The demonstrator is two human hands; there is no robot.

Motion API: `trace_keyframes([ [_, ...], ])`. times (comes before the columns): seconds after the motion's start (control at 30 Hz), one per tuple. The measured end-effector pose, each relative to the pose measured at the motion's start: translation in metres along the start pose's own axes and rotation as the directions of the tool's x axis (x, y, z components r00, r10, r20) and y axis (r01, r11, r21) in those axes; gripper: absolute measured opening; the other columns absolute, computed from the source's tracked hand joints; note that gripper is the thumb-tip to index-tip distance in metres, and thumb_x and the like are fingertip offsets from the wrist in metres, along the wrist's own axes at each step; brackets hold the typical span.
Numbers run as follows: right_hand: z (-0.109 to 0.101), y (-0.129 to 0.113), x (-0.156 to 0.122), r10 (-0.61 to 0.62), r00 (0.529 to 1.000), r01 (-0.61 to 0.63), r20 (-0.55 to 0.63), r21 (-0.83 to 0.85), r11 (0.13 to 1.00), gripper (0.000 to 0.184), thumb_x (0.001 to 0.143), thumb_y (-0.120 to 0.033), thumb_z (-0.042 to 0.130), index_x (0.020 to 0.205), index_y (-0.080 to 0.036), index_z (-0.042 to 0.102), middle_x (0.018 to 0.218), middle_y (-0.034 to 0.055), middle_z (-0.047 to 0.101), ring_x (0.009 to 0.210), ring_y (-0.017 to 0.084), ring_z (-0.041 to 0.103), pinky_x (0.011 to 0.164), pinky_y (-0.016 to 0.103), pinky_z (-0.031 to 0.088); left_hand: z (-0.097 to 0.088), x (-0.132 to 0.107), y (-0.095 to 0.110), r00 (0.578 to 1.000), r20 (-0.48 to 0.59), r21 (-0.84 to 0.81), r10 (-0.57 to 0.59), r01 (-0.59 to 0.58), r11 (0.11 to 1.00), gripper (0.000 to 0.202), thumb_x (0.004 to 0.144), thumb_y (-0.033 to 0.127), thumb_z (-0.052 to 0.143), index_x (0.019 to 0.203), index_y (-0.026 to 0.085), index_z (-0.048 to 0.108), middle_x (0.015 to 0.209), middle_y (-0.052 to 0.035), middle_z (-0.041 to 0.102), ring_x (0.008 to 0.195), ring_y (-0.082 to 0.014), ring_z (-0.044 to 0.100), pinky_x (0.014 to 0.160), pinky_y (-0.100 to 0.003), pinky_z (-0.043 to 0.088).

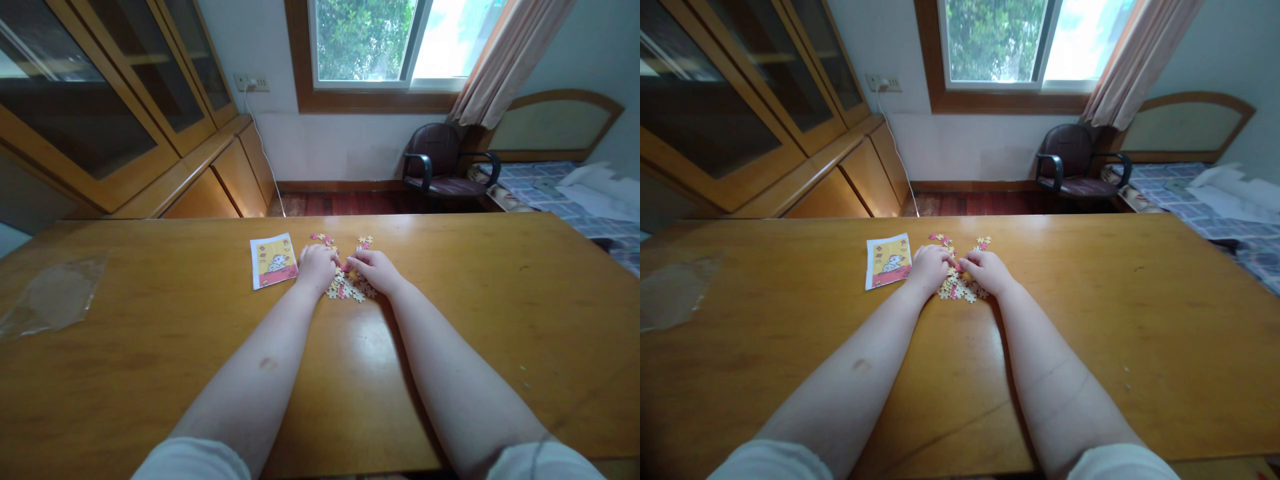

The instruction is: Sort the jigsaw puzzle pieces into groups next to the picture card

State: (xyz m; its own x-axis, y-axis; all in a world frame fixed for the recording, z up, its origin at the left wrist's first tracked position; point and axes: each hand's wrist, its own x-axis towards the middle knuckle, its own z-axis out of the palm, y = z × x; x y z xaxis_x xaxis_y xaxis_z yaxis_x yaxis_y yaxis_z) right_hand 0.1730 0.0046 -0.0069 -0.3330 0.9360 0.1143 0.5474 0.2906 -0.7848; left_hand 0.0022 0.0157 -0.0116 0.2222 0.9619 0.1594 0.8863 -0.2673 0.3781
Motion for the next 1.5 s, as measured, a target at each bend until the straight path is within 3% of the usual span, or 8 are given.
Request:
trace_keyframes([
  [0.1, 0.000, 0.001, 0.001, 0.015, 1.000, -0.016, -0.020, -0.031, 0.999, 0.035, 0.087, -0.044, 0.048, 0.080, -0.018, 0.070, 0.068, -0.0002, 0.062, 0.068, 0.014, 0.054, 0.067, 0.024, 0.040, -0.002, 0.000, 0.000, 1.000, -0.002, 0.016, -0.027, 0.027, 1.000, 0.029, 0.073, 0.015, 0.049, 0.079, 0.027, 0.074, 0.093, -0.0018, 0.071, 0.100, -0.0220, 0.057, 0.100, -0.041, 0.035],
  [0.27, 0.001, 0.002, 0.002, 0.012, 0.999, -0.013, -0.036, -0.038, 0.999, 0.033, 0.087, -0.043, 0.048, 0.085, -0.018, 0.069, 0.074, 0.0006, 0.065, 0.071, 0.014, 0.055, 0.068, 0.024, 0.039, -0.001, -0.001, 0.000, 0.997, -0.027, -0.024, 0.070, -0.071, 0.997, 0.030, 0.075, 0.014, 0.048, 0.077, 0.029, 0.074, 0.096, 0.0000, 0.070, 0.103, -0.0206, 0.055, 0.100, -0.038, 0.036],
  [0.57, 0.001, 0.011, 0.005, 0.037, 0.970, -0.041, -0.239, -0.015, 0.999, 0.039, 0.092, -0.041, 0.041, 0.070, -0.019, 0.064, 0.075, 0.0033, 0.068, 0.074, 0.015, 0.060, 0.074, 0.025, 0.041, 0.003, 0.000, -0.001, 0.994, -0.014, -0.028, 0.111, -0.111, 0.993, 0.034, 0.074, 0.013, 0.047, 0.089, 0.028, 0.075, 0.101, 0.0007, 0.071, 0.106, -0.0211, 0.055, 0.099, -0.038, 0.037],
  [0.8, 0.002, 0.012, 0.005, 0.019, 0.986, -0.029, -0.166, -0.058, 0.998, 0.037, 0.091, -0.041, 0.041, 0.075, -0.020, 0.067, 0.078, 0.0024, 0.069, 0.077, 0.015, 0.060, 0.075, 0.025, 0.040, 0.004, -0.002, 0.000, 0.996, 0.023, -0.030, 0.090, -0.089, 0.996, 0.037, 0.076, 0.015, 0.046, 0.096, 0.030, 0.073, 0.110, 0.0012, 0.069, 0.114, -0.0226, 0.052, 0.108, -0.050, 0.026],
  [1.07, 0.001, 0.015, 0.005, 0.080, 0.951, -0.095, -0.298, -0.035, 0.995, 0.039, 0.091, -0.044, 0.040, 0.074, -0.019, 0.065, 0.078, 0.0036, 0.069, 0.075, 0.016, 0.061, 0.070, 0.024, 0.040, -0.001, -0.001, 0.001, 0.999, -0.023, -0.012, 0.030, -0.030, 0.999, 0.034, 0.074, 0.014, 0.047, 0.092, 0.026, 0.073, 0.106, -0.0013, 0.070, 0.107, -0.0220, 0.056, 0.104, -0.043, 0.033],
  [1.27, 0.001, 0.009, 0.000, 0.127, 0.981, -0.133, -0.146, -0.030, 0.991, 0.053, 0.089, -0.055, 0.039, 0.053, -0.019, 0.056, 0.047, -0.0004, 0.057, 0.050, 0.013, 0.054, 0.055, 0.023, 0.036, -0.003, -0.001, 0.002, 0.997, -0.035, -0.062, 0.072, -0.074, 0.995, 0.033, 0.076, 0.014, 0.046, 0.092, 0.023, 0.073, 0.100, -0.0027, 0.071, 0.103, -0.0213, 0.057, 0.097, -0.038, 0.040],
  [1.5, 0.001, 0.010, 0.004, 0.114, 0.969, -0.140, -0.221, -0.109, 0.984, 0.039, 0.089, -0.046, 0.043, 0.069, -0.020, 0.065, 0.065, 0.0012, 0.066, 0.065, 0.014, 0.059, 0.061, 0.023, 0.038, -0.003, -0.001, 0.003, 0.995, -0.040, -0.082, 0.091, -0.094, 0.992, 0.033, 0.076, 0.013, 0.046, 0.091, 0.023, 0.073, 0.100, -0.0021, 0.071, 0.102, -0.0206, 0.057, 0.097, -0.036, 0.040],
])
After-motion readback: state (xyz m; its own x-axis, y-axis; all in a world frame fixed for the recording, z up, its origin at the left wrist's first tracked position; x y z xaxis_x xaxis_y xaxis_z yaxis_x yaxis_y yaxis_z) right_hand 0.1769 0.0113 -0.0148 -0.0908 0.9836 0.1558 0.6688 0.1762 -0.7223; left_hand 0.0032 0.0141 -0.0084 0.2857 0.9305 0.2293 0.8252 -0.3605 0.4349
